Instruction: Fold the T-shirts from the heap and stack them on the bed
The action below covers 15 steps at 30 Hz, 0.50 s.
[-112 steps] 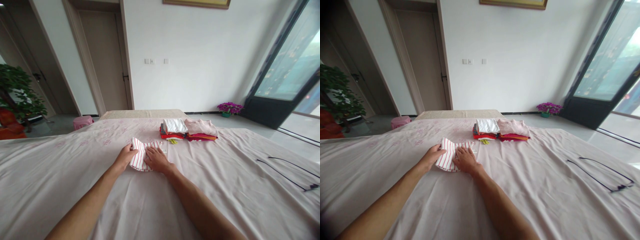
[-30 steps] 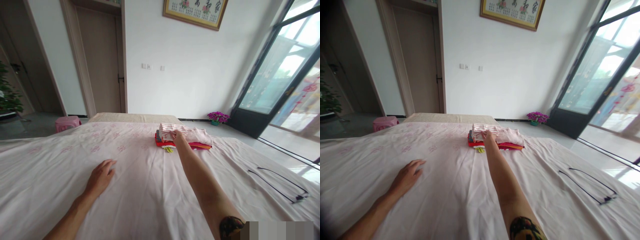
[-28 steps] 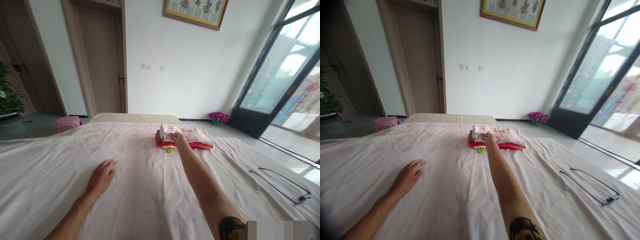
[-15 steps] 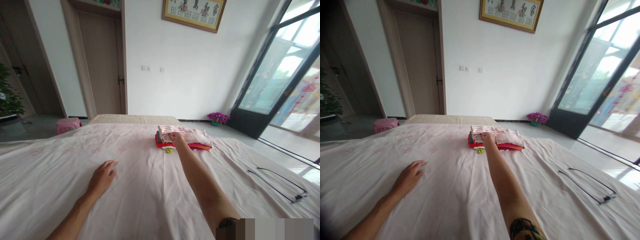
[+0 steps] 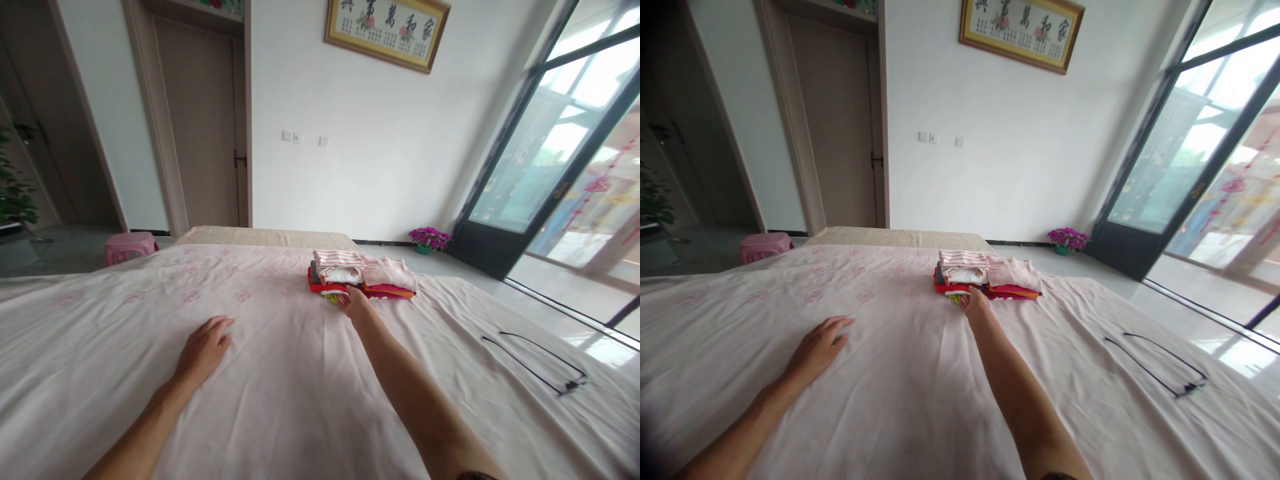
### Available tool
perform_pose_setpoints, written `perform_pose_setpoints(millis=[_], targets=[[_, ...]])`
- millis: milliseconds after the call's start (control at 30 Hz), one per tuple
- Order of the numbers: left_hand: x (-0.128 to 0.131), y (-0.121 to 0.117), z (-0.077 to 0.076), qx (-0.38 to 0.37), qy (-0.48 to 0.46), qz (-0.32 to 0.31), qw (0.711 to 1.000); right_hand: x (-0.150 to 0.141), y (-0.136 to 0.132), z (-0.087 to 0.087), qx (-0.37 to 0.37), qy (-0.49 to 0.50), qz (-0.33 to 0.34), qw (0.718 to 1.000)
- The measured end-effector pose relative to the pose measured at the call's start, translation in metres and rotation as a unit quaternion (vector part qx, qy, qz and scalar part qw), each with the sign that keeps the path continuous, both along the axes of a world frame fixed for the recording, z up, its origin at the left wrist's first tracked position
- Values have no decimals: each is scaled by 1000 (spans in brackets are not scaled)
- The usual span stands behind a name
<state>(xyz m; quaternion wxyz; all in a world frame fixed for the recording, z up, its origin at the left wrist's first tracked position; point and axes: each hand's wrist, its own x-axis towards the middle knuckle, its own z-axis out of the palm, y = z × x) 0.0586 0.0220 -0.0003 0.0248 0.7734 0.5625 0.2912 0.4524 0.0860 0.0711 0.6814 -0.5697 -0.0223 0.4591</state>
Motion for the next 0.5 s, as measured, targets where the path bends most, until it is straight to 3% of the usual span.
perform_pose_setpoints(millis=[333, 500], targets=[[-1, 2, -2, 8, -3, -4, 1000, -3, 15, 7, 21, 20, 52, 998], [-1, 2, -2, 11, 0, -6, 1000, -8, 24, 4, 47, 1, 36, 998]])
